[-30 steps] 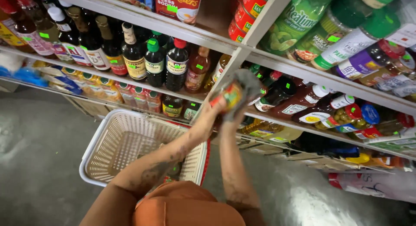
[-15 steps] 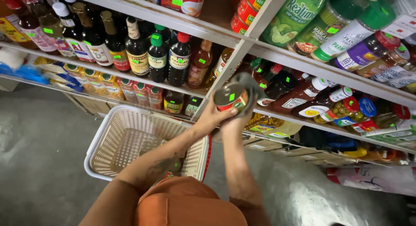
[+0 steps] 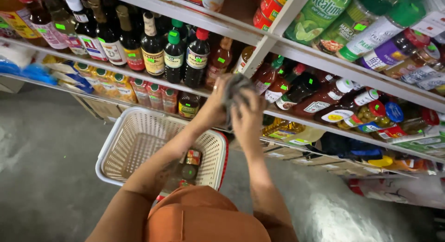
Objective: The recorder is wiping canned goods with a cloth and placing them into a white shopping basket in a grocery store aisle.
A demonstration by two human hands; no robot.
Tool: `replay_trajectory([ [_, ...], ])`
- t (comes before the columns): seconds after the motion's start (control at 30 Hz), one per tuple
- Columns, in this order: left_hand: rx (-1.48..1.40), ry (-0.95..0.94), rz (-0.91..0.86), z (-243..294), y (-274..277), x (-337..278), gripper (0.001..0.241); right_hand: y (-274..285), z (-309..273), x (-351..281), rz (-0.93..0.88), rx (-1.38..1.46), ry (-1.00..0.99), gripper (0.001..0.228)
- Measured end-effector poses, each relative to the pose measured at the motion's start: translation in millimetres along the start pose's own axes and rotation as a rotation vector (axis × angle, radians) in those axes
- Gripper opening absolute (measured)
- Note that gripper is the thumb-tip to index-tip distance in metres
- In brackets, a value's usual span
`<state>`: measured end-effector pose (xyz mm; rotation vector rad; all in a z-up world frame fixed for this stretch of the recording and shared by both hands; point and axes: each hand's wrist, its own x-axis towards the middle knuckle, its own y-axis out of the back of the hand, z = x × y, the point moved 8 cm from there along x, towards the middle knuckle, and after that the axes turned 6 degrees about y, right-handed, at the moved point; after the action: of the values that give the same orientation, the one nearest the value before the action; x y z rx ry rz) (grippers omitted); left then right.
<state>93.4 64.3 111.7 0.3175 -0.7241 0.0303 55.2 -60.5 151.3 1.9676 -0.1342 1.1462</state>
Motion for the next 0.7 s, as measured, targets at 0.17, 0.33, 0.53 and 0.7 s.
replay_trajectory([
  [0.17, -0.003, 0.012, 0.103, 15.6, 29.9, 4.0, 0.093, -2.9, 10.8, -23.6, -0.116, 0.094, -0.036, 0.048],
  [0.33, -0.016, -0.003, 0.031, 17.7, 11.9, -3.2, 0.098, 9.1, 4.9, 4.1, -0.038, -0.031, -0.024, 0.053],
  [0.53, 0.031, -0.026, 0.020, 19.3, 17.4, -3.2, 0.098, 14.1, -11.6, -9.0, -0.098, 0.146, 0.048, 0.054],
  [0.7, -0.205, 0.144, 0.057, 12.8, 25.5, -2.0, 0.099, 29.9, 43.5, -17.4, 0.082, 0.619, -0.326, 0.056],
])
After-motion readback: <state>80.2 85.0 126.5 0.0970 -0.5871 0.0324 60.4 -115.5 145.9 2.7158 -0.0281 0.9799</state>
